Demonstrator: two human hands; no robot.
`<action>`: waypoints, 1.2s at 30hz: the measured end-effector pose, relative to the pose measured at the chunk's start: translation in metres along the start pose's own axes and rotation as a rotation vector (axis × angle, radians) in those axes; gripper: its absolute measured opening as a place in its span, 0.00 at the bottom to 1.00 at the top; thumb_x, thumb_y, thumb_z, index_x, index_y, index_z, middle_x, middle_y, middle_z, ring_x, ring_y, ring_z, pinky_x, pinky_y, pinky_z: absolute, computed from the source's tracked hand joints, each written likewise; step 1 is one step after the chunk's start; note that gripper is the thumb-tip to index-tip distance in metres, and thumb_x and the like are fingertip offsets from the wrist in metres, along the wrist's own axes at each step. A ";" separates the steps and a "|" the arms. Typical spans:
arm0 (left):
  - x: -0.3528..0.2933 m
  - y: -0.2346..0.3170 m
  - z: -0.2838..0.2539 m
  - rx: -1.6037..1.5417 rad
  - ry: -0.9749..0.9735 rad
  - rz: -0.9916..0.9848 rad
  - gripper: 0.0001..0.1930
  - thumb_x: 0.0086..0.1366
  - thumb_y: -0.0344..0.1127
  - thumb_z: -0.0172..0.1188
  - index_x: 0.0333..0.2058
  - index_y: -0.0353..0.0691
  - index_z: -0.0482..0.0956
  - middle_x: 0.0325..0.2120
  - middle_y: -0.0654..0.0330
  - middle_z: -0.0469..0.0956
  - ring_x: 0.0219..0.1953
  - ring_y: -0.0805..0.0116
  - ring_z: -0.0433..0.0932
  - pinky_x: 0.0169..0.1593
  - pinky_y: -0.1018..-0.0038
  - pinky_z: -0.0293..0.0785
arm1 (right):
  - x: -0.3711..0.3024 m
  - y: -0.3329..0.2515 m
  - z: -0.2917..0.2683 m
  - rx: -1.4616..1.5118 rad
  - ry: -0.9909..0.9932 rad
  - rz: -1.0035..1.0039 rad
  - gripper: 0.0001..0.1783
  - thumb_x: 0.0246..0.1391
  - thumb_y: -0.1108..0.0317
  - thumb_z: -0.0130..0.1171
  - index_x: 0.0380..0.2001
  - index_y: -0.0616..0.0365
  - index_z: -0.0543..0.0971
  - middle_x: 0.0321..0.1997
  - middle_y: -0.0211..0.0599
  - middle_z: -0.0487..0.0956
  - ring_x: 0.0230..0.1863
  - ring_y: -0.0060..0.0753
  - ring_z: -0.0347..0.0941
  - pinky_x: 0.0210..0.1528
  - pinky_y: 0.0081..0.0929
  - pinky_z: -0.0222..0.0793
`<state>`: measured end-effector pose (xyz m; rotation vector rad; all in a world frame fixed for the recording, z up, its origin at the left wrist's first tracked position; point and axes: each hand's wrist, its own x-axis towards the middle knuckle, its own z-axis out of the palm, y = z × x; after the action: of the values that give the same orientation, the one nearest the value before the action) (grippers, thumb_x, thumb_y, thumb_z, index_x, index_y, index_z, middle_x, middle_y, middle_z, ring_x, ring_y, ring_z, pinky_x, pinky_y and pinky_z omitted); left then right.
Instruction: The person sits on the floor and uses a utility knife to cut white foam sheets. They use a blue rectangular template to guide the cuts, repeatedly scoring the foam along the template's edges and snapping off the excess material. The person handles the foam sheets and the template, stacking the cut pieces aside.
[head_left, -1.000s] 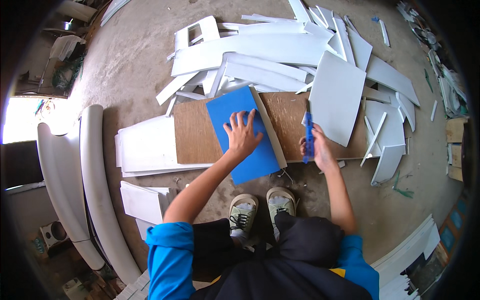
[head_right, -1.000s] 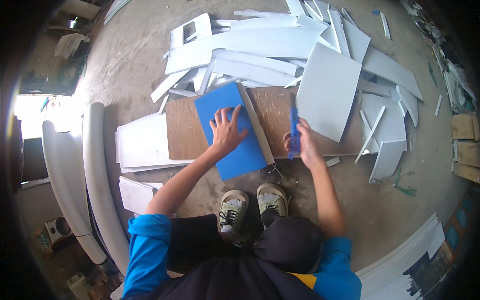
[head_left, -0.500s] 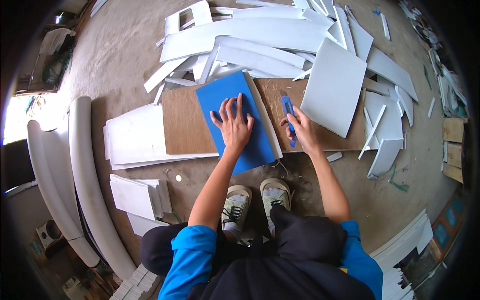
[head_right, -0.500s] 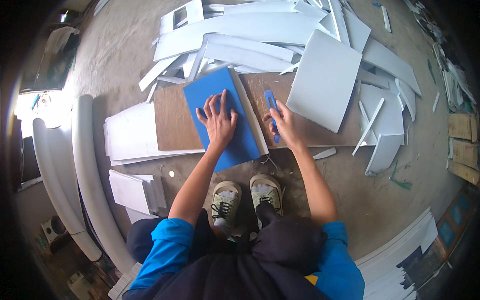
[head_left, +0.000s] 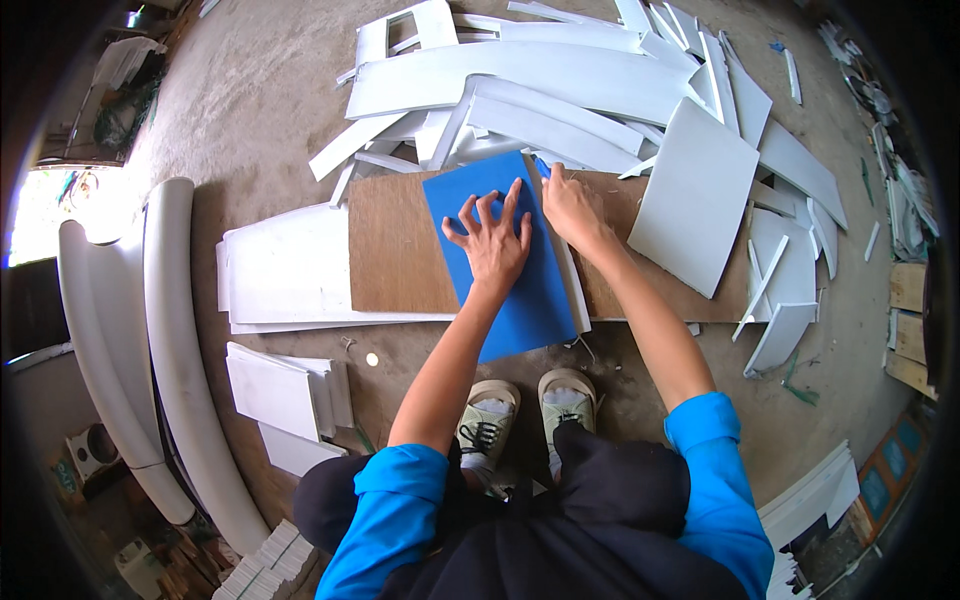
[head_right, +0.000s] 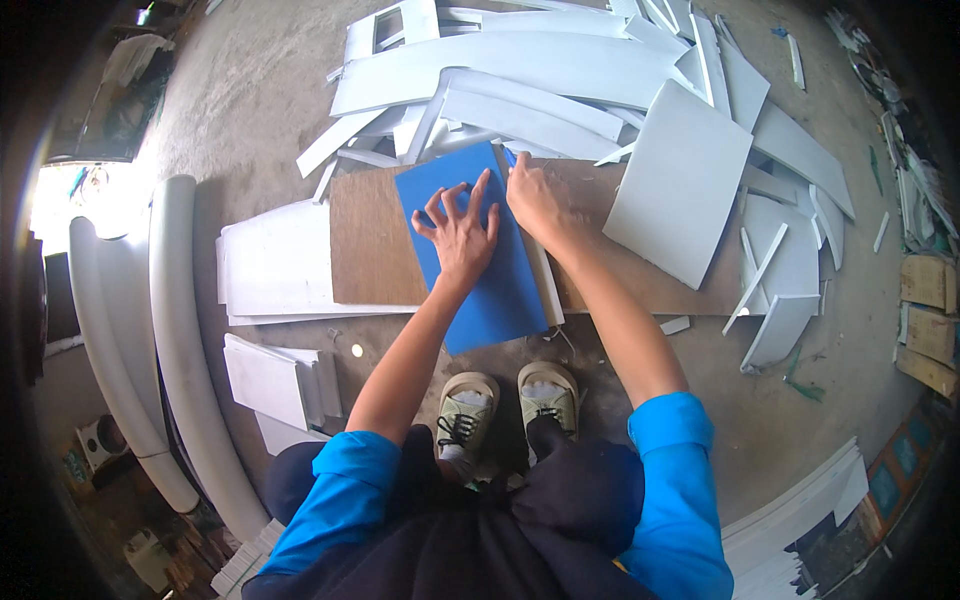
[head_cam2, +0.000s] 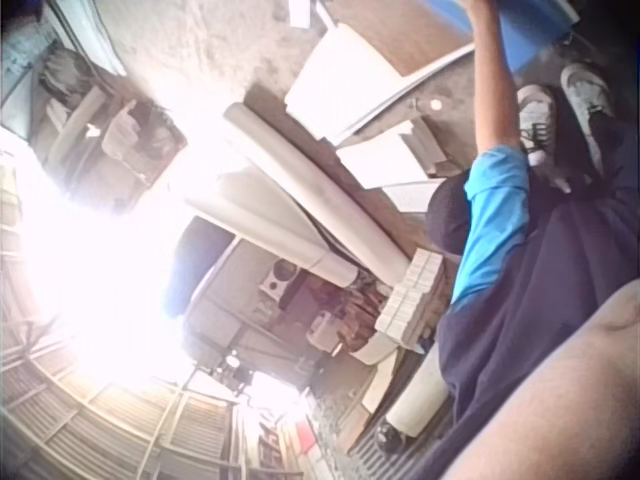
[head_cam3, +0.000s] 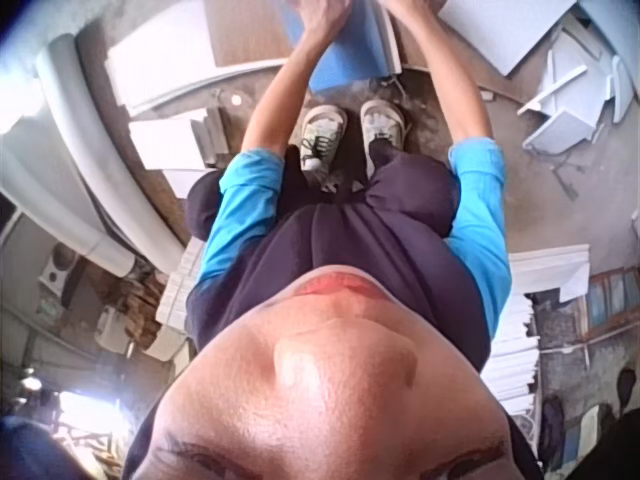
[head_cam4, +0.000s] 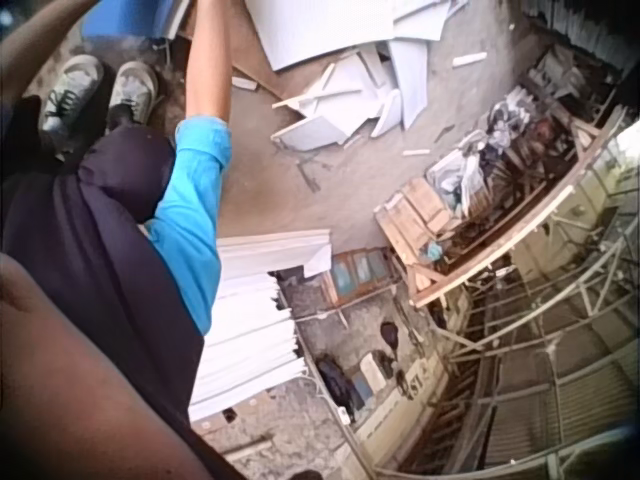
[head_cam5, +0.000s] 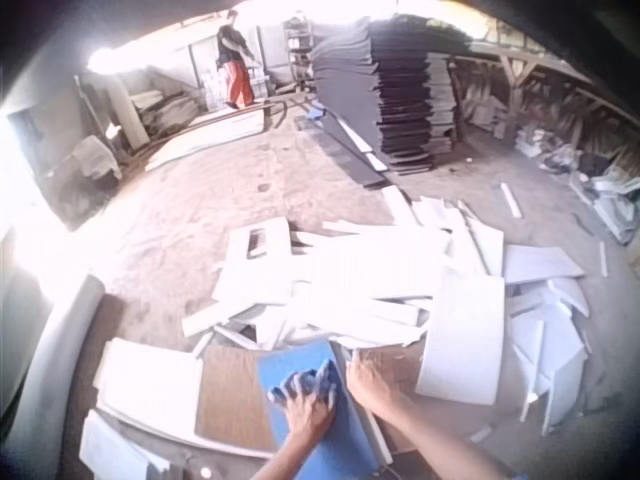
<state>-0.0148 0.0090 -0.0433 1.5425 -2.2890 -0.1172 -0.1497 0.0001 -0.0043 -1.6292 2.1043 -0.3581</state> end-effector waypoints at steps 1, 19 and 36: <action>0.001 0.000 0.000 -0.007 -0.017 -0.001 0.25 0.57 0.47 0.51 0.55 0.64 0.62 0.48 0.59 0.60 0.59 0.58 0.49 0.53 0.35 0.35 | 0.005 -0.002 0.000 -0.060 -0.006 0.028 0.16 0.58 0.64 0.36 0.38 0.69 0.63 0.25 0.58 0.76 0.30 0.57 0.74 0.33 0.47 0.70; 0.006 0.000 0.001 0.017 -0.056 0.016 0.26 0.58 0.47 0.49 0.57 0.63 0.58 0.61 0.66 0.50 0.65 0.54 0.39 0.52 0.30 0.25 | 0.042 -0.011 0.005 0.211 -0.241 0.188 0.16 0.51 0.69 0.41 0.39 0.73 0.64 0.29 0.63 0.75 0.28 0.57 0.75 0.32 0.45 0.72; -0.003 0.013 0.001 0.095 0.078 0.151 0.10 0.58 0.37 0.51 0.39 0.51 0.68 0.38 0.63 0.65 0.46 0.58 0.61 0.49 0.43 0.52 | -0.131 0.014 0.002 0.236 -0.421 0.258 0.15 0.57 0.66 0.36 0.37 0.70 0.64 0.26 0.63 0.75 0.29 0.57 0.75 0.37 0.50 0.69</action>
<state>-0.0254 0.0163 -0.0419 1.3866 -2.3693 0.0919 -0.1346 0.1303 0.0131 -1.1624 1.8402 -0.1535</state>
